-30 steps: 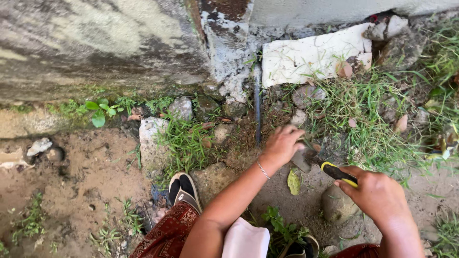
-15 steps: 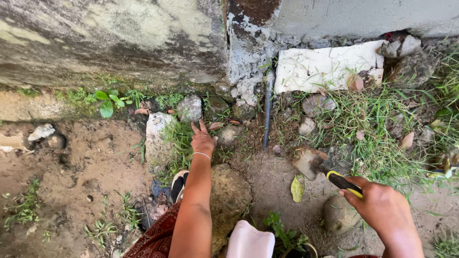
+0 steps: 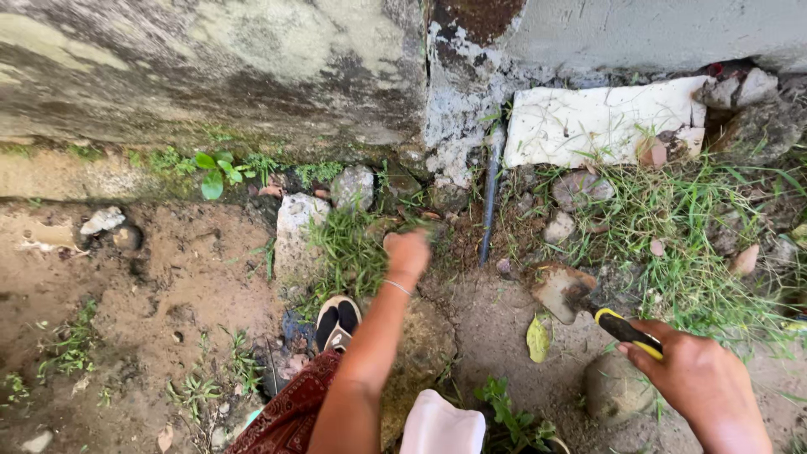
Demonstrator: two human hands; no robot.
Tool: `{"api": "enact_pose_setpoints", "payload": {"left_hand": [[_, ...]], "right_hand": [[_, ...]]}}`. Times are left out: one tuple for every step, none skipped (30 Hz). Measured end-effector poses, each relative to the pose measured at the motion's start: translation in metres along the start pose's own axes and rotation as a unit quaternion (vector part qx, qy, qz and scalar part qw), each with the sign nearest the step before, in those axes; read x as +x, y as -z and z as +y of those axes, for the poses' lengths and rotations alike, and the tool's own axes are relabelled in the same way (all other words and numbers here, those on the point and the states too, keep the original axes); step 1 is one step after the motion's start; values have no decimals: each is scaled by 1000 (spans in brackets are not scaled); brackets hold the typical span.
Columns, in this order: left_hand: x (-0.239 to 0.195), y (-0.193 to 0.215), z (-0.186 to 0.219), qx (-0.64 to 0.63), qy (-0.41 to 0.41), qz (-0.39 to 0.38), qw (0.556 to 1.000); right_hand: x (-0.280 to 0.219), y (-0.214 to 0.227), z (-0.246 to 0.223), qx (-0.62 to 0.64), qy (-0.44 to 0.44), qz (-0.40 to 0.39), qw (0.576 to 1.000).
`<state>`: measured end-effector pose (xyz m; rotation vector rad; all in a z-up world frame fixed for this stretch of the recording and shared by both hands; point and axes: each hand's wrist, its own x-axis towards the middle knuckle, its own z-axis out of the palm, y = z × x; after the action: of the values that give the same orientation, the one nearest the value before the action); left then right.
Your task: The person uses a small hand hoe to scrape weeds and soil from the base of a weathered concrete wall. They repeatedly loosen the ground and pull out grass and small plants by hand, moving along the wall's edge.
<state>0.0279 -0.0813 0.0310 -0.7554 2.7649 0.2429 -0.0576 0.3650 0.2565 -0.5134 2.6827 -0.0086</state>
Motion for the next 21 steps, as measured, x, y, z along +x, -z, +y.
{"api": "enact_pose_setpoints", "payload": {"left_hand": [[-2, 8, 37, -155, -61, 54, 985], [-15, 11, 74, -200, -69, -14, 977], [-25, 14, 105, -248, -143, 26, 958], [-27, 20, 132, -243, -144, 35, 959], [-30, 27, 148, -237, -144, 44, 960], [-29, 34, 148, -260, -131, 92, 952], [-27, 41, 142, -283, -117, 140, 942], [-22, 48, 130, -305, -105, 187, 928], [-14, 56, 109, -320, -76, 236, 914], [-7, 64, 80, -333, -48, 282, 898], [-3, 69, 54, -501, 20, 281, 818], [-3, 76, 19, -285, 78, 238, 925], [5, 82, -7, -301, 204, 111, 925], [3, 87, -35, -133, 176, 120, 968], [4, 88, -53, 40, 141, 123, 981], [1, 88, -67, 19, 176, 49, 983], [-4, 88, -83, -2, 211, -25, 977], [-7, 88, -94, -24, 246, -96, 964], [-11, 83, -98, -28, 259, -124, 958], [-17, 74, -99, -33, 271, -153, 950], [-21, 63, -100, -39, 283, -182, 941]], "right_hand": [[4, 1, 0, -1, -4, -6, 1000], [4, 1, 1, -5, -9, -17, 1000], [2, 0, 1, -10, -13, -29, 999], [2, 1, 1, -13, -7, -21, 1000], [2, 1, 0, -17, -1, -14, 1000], [-1, 1, 0, -21, 3, -9, 1000], [-3, 1, 0, -20, 14, 4, 1000], [-5, 0, -1, -19, 24, 18, 999], [-6, 1, -1, -18, 34, 31, 999], [-8, 1, -2, -19, 38, 36, 998], [-9, 1, -5, -20, 42, 41, 998], [-11, 2, -7, -23, 46, 45, 998], [-13, 3, -9, -43, 40, 26, 998], [-15, 7, -10, -65, 36, 6, 997], [-17, 10, -11, -86, 32, -15, 996], [-19, 15, -11, -60, 36, 5, 998], [-22, 20, -9, -33, 41, 24, 998], [-21, 24, -10, -6, 46, 45, 998], [-17, 26, -14, 12, 48, 4, 999], [-13, 26, -17, 28, 48, -38, 998], [-10, 26, -22, 45, 47, -80, 995]]}}
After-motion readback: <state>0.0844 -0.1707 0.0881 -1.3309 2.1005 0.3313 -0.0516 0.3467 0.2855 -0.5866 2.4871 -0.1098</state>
